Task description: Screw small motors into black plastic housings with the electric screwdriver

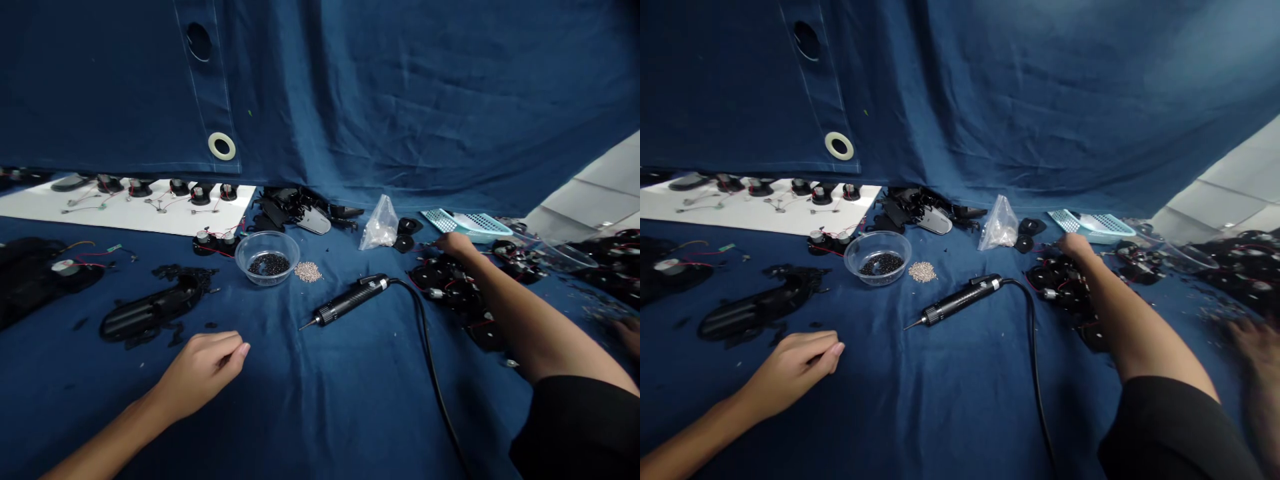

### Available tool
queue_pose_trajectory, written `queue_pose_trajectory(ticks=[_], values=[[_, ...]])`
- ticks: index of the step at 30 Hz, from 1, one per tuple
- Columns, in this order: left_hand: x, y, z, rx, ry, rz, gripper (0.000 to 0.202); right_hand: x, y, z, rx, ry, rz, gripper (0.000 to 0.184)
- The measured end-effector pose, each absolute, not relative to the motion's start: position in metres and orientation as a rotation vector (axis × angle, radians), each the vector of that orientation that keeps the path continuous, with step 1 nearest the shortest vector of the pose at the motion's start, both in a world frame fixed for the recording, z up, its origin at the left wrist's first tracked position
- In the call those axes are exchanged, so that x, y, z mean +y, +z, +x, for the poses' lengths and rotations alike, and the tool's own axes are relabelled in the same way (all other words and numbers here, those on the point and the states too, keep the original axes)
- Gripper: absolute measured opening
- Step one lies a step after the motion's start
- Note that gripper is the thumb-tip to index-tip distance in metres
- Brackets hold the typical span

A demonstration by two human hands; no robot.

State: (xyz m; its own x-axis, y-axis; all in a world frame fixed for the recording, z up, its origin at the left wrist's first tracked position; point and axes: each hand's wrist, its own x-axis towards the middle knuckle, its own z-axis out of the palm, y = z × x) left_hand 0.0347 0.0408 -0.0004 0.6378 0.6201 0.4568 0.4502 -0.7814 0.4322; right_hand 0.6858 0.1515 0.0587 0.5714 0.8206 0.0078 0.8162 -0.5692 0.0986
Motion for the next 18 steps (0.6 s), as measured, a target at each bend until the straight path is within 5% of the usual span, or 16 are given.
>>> queue_pose_trajectory(ticks=[18], values=[[0.0406, -0.0009, 0.0343, 0.885, 0.830, 2.550, 0.042, 0.1435, 0.0599, 0.6862, 1.506, -0.082, 2.984, 0.028]])
